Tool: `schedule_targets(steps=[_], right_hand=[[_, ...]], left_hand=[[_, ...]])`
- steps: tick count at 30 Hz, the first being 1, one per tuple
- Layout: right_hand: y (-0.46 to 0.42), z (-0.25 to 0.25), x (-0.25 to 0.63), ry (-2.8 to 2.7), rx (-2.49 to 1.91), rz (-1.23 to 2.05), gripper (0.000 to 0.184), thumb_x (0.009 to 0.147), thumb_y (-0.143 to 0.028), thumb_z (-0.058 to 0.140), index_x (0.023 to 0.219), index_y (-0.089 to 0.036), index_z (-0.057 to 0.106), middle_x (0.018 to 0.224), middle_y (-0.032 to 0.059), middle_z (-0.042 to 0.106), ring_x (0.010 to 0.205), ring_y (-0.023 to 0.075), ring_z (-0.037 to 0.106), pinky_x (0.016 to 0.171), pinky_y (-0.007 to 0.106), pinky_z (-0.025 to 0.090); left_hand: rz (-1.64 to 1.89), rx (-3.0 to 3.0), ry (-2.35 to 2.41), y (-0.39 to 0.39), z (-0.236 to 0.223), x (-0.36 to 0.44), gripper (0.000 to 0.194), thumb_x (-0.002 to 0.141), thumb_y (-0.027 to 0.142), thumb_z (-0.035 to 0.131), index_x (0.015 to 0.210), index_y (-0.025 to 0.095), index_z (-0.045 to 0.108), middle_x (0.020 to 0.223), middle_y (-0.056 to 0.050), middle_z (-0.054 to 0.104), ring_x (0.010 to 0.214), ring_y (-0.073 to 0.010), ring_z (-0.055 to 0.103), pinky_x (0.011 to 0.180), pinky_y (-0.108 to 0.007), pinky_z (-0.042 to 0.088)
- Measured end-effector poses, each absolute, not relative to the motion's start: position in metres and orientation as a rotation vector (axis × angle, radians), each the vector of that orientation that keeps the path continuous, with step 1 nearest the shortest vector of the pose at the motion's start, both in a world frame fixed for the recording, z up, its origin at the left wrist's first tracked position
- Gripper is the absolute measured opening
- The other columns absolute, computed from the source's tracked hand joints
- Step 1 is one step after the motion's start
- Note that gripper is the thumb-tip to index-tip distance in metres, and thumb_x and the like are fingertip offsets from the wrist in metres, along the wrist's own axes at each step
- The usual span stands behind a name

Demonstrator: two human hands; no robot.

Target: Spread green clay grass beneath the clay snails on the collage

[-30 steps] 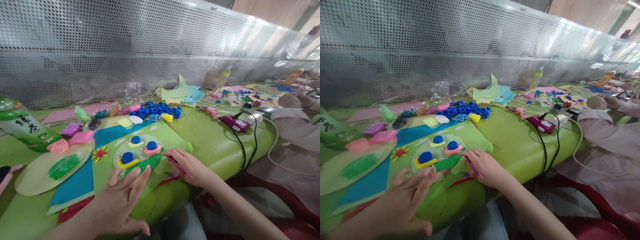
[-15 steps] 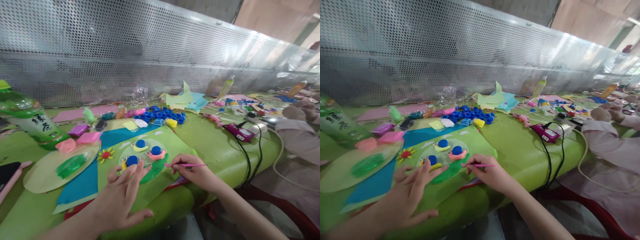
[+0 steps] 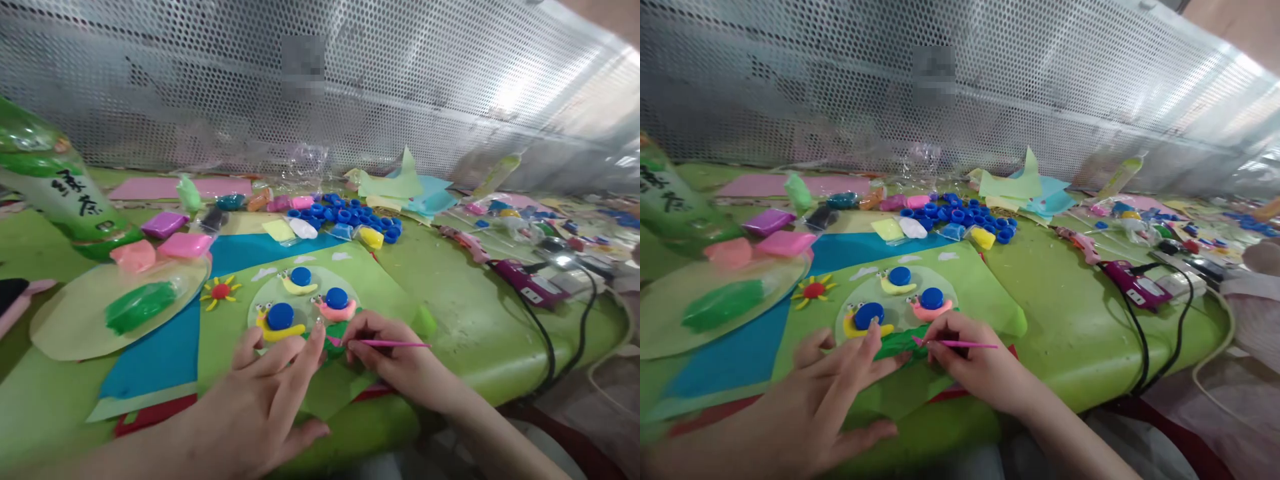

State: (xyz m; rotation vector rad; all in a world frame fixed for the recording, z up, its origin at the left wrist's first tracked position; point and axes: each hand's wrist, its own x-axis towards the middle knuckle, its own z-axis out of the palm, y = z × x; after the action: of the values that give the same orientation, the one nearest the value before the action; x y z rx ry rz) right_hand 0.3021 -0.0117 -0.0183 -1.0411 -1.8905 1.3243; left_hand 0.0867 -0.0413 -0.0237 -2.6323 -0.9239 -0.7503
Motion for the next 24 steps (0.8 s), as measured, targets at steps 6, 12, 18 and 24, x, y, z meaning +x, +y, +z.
schedule_targets(steps=[6,12,18,24], right_hand=[[-0.013,-0.021,0.304,-1.793,-1.01,1.387,0.002,0.087,-0.02,0.05,0.088,-0.018,0.05,0.073,-0.0009,0.057,0.064,0.0092,0.052,0.056,0.02,0.041],[-0.012,-0.022,0.306,-1.766,-1.077,1.397,0.009,0.085,-0.024,0.054,0.079,-0.017,0.055,0.071,-0.0007,0.058,0.061,0.0084,0.05,0.054,0.019,0.039],[-0.013,-0.015,0.302,-1.927,-1.121,1.396,0.009,0.084,-0.02,0.053,0.076,-0.019,0.055,0.073,-0.0019,0.06,0.068,0.0092,0.055,0.06,0.019,0.044],[-0.014,-0.007,0.306,-2.281,-0.986,1.166,0.016,0.079,-0.004,0.05,0.081,-0.02,0.052,0.081,-0.0023,0.058,0.076,0.0097,0.056,0.066,0.02,0.044]], left_hand=[[-0.782,-2.609,-0.96,-0.043,-0.032,0.089,0.07,0.092,0.041,0.035,0.14,0.006,-0.003,0.087,0.0,0.072,0.087,-0.0208,0.059,0.098,-0.043,0.02],[-0.619,-2.569,-0.761,-0.043,-0.03,0.083,0.051,0.089,0.037,0.045,0.132,0.011,0.033,0.086,0.001,0.07,0.082,-0.0176,0.057,0.078,-0.038,0.032],[-0.685,-2.507,-1.172,-0.035,-0.032,0.073,0.061,0.077,0.058,0.051,0.114,0.009,0.048,0.089,-0.009,0.061,0.094,-0.0244,0.053,0.077,-0.039,0.034],[-0.736,-2.5,-1.138,-0.041,-0.03,0.076,0.041,0.079,0.046,0.052,0.104,0.013,0.047,0.093,-0.008,0.057,0.096,-0.0245,0.048,0.076,-0.04,0.033]])
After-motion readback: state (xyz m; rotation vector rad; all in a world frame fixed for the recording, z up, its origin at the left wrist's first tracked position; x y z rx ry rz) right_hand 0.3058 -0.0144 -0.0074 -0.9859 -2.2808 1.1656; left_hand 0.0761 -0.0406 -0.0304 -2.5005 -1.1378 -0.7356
